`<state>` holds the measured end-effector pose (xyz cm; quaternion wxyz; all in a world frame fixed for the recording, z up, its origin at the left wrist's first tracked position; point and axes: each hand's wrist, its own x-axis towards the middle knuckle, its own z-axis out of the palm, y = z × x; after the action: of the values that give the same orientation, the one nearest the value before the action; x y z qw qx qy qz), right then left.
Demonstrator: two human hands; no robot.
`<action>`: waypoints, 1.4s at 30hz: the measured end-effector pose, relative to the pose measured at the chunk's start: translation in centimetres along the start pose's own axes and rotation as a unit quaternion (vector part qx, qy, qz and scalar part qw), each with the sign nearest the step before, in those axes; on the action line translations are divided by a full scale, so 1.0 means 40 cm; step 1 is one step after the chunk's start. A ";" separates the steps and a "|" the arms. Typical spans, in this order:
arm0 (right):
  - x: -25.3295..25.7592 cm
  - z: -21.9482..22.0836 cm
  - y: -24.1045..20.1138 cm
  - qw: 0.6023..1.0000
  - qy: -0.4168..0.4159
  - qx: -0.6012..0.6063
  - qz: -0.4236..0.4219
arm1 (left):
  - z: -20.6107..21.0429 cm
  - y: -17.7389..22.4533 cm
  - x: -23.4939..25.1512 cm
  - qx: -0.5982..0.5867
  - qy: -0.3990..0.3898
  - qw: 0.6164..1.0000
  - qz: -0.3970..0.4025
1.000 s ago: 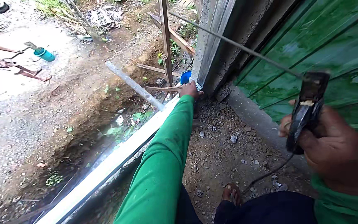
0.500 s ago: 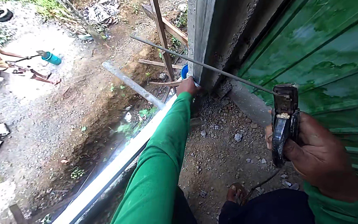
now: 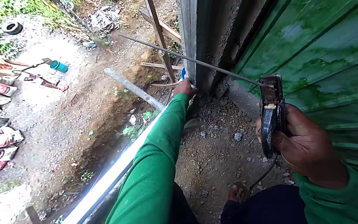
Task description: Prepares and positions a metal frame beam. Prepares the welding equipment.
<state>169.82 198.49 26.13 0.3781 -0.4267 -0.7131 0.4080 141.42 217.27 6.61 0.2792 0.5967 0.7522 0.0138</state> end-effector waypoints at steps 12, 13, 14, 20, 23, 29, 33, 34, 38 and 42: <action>0.006 -0.012 0.004 1.000 0.001 0.024 0.004 | 0.003 0.000 0.015 0.024 -0.025 0.999 0.018; 0.007 -0.010 0.002 1.000 0.000 0.024 0.002 | 0.003 -0.001 0.016 0.022 -0.029 0.999 0.017; 0.008 -0.009 0.000 1.000 0.001 0.025 0.000 | 0.002 0.001 0.015 0.020 -0.031 0.999 0.015; 0.014 -0.004 -0.010 1.000 0.001 0.013 -0.015 | -0.002 0.011 -0.002 0.013 -0.018 1.000 -0.015; 0.013 -0.006 -0.014 1.000 -0.003 0.011 -0.017 | -0.003 0.010 -0.001 0.014 -0.016 1.000 -0.012; 0.006 -0.013 -0.014 1.000 0.006 0.015 -0.007 | 0.007 -0.001 0.012 0.008 -0.004 1.000 0.006; 0.005 -0.016 -0.019 1.000 0.009 0.015 0.001 | 0.007 -0.003 0.014 0.013 -0.003 1.000 0.013; 0.006 -0.016 -0.021 1.000 0.010 0.010 0.002 | 0.008 -0.004 0.015 0.013 -0.002 1.000 0.013; 0.005 -0.015 -0.022 1.000 0.012 0.008 0.002 | 0.010 -0.009 0.021 0.012 -0.002 1.000 0.021; 0.003 -0.016 -0.024 1.000 0.010 0.004 0.002 | 0.003 -0.008 0.021 0.017 -0.008 0.999 0.028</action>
<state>170.04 198.49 27.25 0.3859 -0.4303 -0.7070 0.4075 141.06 217.90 6.06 0.2746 0.6222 0.7331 0.0036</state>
